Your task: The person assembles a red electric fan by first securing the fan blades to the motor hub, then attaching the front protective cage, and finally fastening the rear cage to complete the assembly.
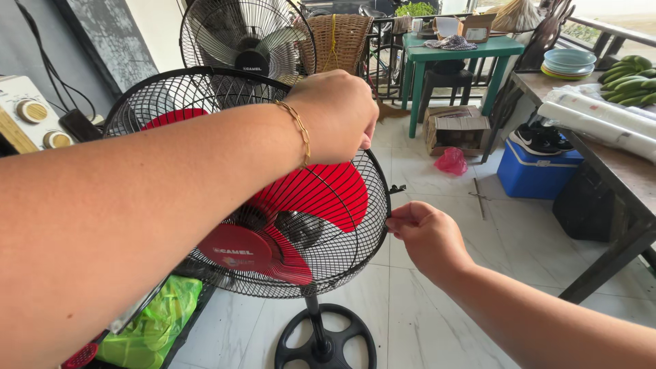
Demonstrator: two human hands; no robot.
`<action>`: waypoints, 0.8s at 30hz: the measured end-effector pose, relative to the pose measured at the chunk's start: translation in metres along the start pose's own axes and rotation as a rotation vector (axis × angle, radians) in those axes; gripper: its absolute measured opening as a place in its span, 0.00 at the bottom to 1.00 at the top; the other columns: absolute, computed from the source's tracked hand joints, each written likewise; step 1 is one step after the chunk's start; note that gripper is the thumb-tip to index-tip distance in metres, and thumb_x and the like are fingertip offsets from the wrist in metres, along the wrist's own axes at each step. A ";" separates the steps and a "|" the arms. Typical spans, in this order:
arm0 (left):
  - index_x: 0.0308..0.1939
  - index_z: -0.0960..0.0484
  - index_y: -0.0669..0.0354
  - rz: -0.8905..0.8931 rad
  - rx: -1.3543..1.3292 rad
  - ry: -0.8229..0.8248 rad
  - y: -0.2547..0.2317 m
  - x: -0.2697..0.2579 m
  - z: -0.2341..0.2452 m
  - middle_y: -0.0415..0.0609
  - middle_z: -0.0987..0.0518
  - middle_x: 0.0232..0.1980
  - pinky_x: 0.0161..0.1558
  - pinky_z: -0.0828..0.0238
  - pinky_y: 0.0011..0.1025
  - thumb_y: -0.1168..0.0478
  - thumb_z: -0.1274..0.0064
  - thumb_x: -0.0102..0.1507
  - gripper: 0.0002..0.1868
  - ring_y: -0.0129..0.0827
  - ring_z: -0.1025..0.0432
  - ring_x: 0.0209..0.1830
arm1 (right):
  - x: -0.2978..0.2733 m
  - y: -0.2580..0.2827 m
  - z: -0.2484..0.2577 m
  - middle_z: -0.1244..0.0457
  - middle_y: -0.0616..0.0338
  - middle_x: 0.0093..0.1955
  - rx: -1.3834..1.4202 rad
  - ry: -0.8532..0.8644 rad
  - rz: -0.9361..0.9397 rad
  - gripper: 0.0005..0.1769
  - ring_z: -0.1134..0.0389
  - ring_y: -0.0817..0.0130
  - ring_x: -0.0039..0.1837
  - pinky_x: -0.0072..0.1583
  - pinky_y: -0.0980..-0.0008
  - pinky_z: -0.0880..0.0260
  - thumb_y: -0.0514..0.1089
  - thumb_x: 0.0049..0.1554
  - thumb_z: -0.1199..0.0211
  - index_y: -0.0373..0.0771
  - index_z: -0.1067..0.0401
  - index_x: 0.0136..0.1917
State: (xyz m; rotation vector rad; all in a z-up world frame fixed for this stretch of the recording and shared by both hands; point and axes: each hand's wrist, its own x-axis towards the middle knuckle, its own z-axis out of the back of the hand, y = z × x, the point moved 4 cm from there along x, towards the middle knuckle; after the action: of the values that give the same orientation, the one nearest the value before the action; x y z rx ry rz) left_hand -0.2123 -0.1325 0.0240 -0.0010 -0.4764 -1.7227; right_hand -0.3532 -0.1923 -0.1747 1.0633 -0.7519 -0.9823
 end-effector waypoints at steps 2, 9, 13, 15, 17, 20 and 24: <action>0.32 0.10 0.45 -0.023 0.032 -0.021 0.000 0.002 -0.003 0.45 0.17 0.40 0.51 0.27 0.43 0.57 0.38 0.59 0.03 0.43 0.23 0.49 | 0.001 0.000 0.000 0.27 0.60 0.42 -0.058 -0.025 0.015 0.09 0.29 0.75 0.47 0.50 0.73 0.31 0.41 0.56 0.34 0.36 0.21 0.50; 0.32 0.11 0.50 -0.136 0.001 -0.073 0.005 0.006 -0.009 0.46 0.19 0.41 0.47 0.26 0.44 0.59 0.38 0.57 0.02 0.44 0.23 0.48 | 0.000 -0.003 -0.004 0.29 0.60 0.41 -0.151 -0.097 0.082 0.07 0.29 0.74 0.45 0.50 0.72 0.31 0.41 0.57 0.36 0.37 0.23 0.48; 0.34 0.12 0.51 -0.172 0.022 0.039 0.006 0.011 -0.007 0.48 0.20 0.42 0.44 0.26 0.46 0.52 0.36 0.57 0.09 0.46 0.24 0.47 | 0.003 -0.005 -0.004 0.29 0.59 0.40 -0.142 -0.067 0.118 0.07 0.29 0.72 0.44 0.49 0.71 0.30 0.41 0.57 0.36 0.35 0.23 0.46; 0.36 0.13 0.53 -0.150 0.042 0.085 0.008 0.013 -0.010 0.50 0.19 0.42 0.47 0.26 0.45 0.50 0.37 0.59 0.12 0.46 0.23 0.47 | 0.007 -0.005 -0.003 0.29 0.58 0.39 -0.165 -0.045 0.171 0.07 0.29 0.71 0.44 0.48 0.72 0.29 0.40 0.57 0.36 0.34 0.23 0.46; 0.36 0.14 0.55 -0.189 0.078 0.084 0.008 0.013 -0.013 0.51 0.19 0.42 0.48 0.26 0.45 0.48 0.38 0.59 0.15 0.48 0.23 0.47 | 0.013 -0.008 -0.004 0.28 0.58 0.40 -0.067 0.041 0.165 0.07 0.27 0.72 0.44 0.48 0.72 0.28 0.39 0.56 0.36 0.33 0.24 0.47; 0.35 0.15 0.59 -0.288 0.125 0.050 0.006 0.012 -0.013 0.54 0.21 0.45 0.46 0.25 0.45 0.46 0.38 0.59 0.19 0.51 0.24 0.47 | 0.020 -0.009 -0.002 0.27 0.57 0.41 -0.015 0.162 0.153 0.08 0.26 0.72 0.44 0.47 0.72 0.25 0.39 0.56 0.36 0.33 0.24 0.48; 0.36 0.15 0.57 -0.212 0.090 0.134 0.008 0.006 -0.013 0.52 0.22 0.50 0.47 0.26 0.47 0.45 0.40 0.59 0.18 0.51 0.26 0.50 | 0.026 -0.007 0.003 0.26 0.60 0.43 -0.033 0.287 0.088 0.11 0.24 0.73 0.45 0.48 0.73 0.24 0.42 0.55 0.35 0.35 0.22 0.50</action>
State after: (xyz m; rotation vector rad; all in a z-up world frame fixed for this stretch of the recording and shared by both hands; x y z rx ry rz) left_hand -0.2028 -0.1438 0.0160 0.2356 -0.4673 -1.8925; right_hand -0.3473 -0.2184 -0.1789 1.1046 -0.5408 -0.7446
